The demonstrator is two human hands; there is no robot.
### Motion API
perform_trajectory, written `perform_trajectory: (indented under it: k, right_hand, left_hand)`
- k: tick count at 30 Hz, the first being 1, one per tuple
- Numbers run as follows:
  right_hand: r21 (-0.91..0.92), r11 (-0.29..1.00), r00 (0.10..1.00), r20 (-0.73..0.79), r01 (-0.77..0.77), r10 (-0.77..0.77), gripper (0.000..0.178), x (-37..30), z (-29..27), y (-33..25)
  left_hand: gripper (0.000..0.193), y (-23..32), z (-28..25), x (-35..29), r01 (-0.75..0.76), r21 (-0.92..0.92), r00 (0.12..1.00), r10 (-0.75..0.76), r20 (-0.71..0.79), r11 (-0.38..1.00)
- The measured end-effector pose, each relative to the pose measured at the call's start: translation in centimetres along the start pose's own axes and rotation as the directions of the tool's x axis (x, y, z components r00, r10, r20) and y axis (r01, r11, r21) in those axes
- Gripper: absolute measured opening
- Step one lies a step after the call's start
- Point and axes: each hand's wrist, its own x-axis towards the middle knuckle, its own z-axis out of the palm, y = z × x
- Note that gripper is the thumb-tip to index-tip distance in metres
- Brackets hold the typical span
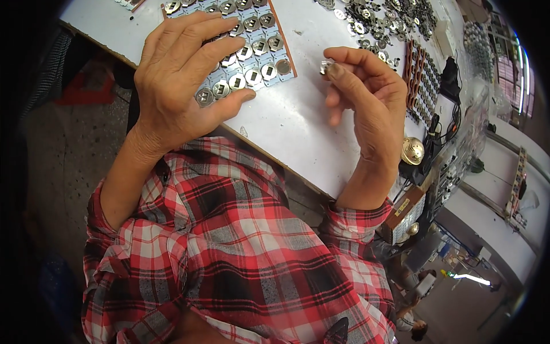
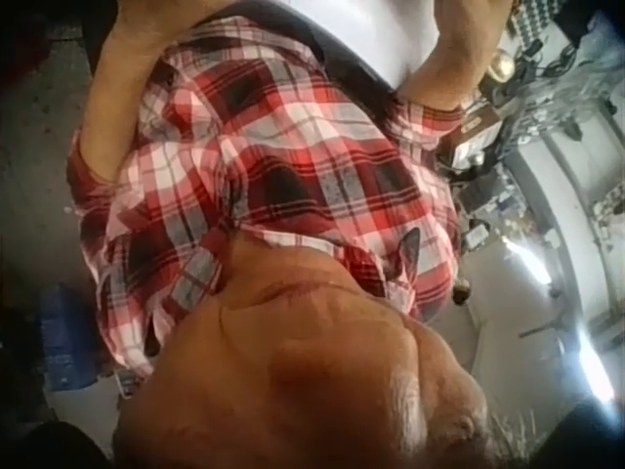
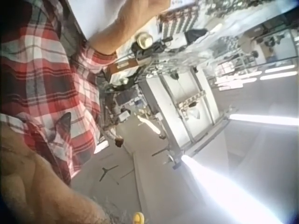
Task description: Assembling small metal rivet-like parts onto a grid template sheet at a factory workstation.
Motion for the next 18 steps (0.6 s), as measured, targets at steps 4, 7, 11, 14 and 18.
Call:
perform_trajectory:
  k: [4,7,11,14,18]
  right_hand:
    - [0.117,0.993,0.999,0.054,0.003,-0.009,0.027,0.1,1.5,0.7]
    - [0.084,0.996,0.999,0.043,0.028,-0.032,0.023,0.2,2.4,0.9]
    - [-0.040,0.995,0.996,0.026,0.090,-0.089,0.018,-0.2,3.1,0.7]
    - [-0.105,0.983,0.987,0.062,0.151,-0.145,0.016,-0.3,3.3,0.8]
    - [-0.128,0.975,0.983,0.042,0.181,-0.177,0.013,-0.5,3.7,0.6]
  left_hand:
    - [0.047,4.5,-4.1,10.0,0.373,0.472,0.306,-0.586,0.750,0.799]
    - [0.047,4.5,-4.1,9.8,0.384,0.462,0.312,-0.583,0.750,0.800]
    - [0.048,4.4,-4.2,9.9,0.402,0.461,0.304,-0.590,0.748,0.791]
    - [0.048,4.4,-4.3,10.0,0.406,0.457,0.304,-0.588,0.750,0.792]
    - [0.048,4.4,-4.3,9.9,0.418,0.448,0.308,-0.587,0.748,0.790]
